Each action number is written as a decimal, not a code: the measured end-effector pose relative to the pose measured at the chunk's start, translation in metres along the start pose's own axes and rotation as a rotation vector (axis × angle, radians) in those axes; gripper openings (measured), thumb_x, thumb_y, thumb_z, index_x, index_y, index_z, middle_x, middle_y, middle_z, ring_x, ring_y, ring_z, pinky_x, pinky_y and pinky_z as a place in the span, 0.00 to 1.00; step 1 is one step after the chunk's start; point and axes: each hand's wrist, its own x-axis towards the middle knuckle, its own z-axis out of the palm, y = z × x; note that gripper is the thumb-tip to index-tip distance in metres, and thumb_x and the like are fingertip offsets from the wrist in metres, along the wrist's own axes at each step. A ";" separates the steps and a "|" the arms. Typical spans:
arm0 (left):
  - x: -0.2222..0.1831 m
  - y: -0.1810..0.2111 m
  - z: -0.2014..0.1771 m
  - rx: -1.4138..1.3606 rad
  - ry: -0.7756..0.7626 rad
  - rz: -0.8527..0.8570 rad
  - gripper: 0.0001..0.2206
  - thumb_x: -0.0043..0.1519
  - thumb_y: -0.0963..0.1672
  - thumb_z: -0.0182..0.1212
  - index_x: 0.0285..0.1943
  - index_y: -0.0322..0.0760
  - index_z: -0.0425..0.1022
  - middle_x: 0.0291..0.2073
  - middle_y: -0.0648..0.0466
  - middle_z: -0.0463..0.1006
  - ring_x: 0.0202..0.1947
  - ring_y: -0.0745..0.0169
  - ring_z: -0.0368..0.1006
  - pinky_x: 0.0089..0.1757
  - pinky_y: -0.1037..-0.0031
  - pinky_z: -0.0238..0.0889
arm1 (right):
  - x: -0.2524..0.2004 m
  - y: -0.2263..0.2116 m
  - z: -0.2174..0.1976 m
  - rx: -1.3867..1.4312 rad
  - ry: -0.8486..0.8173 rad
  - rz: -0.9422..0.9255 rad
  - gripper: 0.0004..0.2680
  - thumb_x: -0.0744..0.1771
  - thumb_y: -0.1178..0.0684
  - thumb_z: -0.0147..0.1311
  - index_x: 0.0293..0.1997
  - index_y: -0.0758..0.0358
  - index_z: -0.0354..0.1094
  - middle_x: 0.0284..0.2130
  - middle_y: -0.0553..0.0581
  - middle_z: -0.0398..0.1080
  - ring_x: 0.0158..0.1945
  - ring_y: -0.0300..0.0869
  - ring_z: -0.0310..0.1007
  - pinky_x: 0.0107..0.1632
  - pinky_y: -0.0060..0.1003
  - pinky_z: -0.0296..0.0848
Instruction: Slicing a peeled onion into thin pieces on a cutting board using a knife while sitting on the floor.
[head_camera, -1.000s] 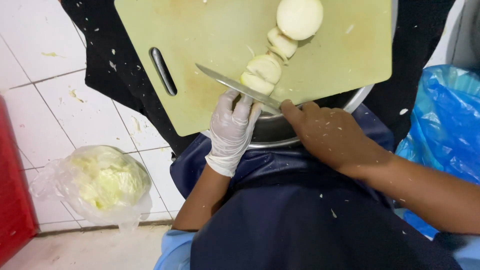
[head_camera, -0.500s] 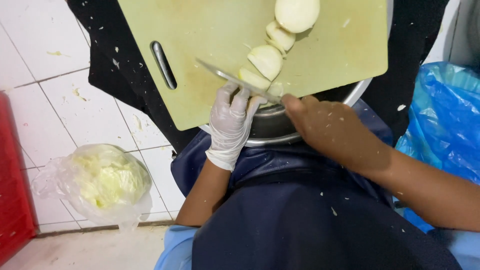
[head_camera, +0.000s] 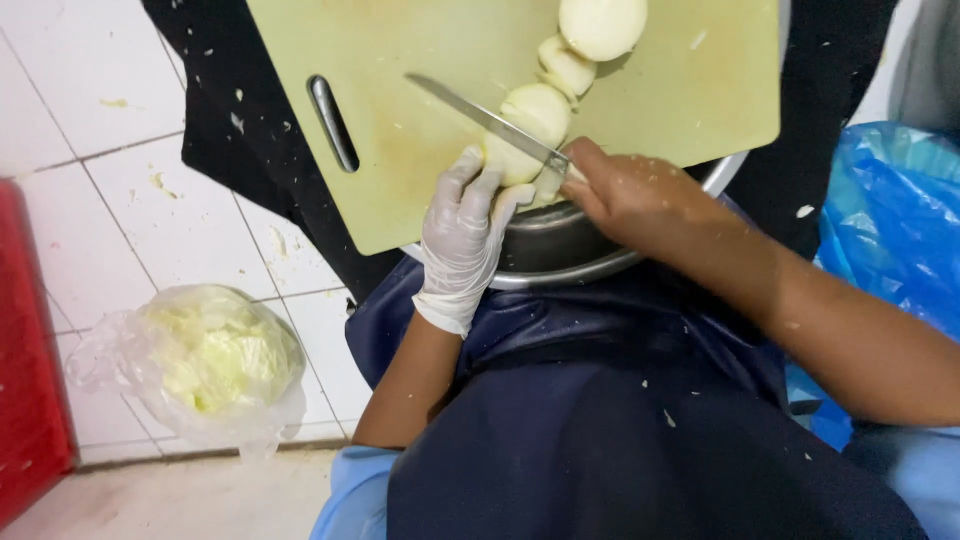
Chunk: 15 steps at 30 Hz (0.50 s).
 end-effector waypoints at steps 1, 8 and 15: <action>0.002 -0.001 0.002 0.010 0.011 0.012 0.15 0.54 0.49 0.68 0.44 0.39 0.73 0.41 0.50 0.71 0.42 0.50 0.75 0.41 0.70 0.72 | 0.002 0.002 -0.012 0.167 -0.071 0.051 0.09 0.69 0.41 0.39 0.43 0.52 0.58 0.18 0.55 0.67 0.24 0.52 0.74 0.29 0.46 0.73; -0.002 -0.003 0.006 -0.021 -0.013 0.007 0.12 0.58 0.46 0.63 0.46 0.39 0.72 0.41 0.50 0.71 0.42 0.48 0.74 0.39 0.66 0.72 | -0.008 -0.016 -0.059 -0.144 -0.074 -0.076 0.09 0.66 0.51 0.45 0.51 0.47 0.57 0.20 0.45 0.65 0.20 0.41 0.73 0.26 0.34 0.71; 0.004 0.005 0.003 -0.040 0.000 -0.027 0.14 0.55 0.47 0.68 0.47 0.40 0.74 0.42 0.50 0.71 0.44 0.48 0.74 0.42 0.69 0.73 | 0.002 -0.015 -0.025 -0.323 0.038 -0.054 0.11 0.64 0.53 0.46 0.51 0.46 0.61 0.19 0.41 0.61 0.18 0.35 0.69 0.23 0.27 0.65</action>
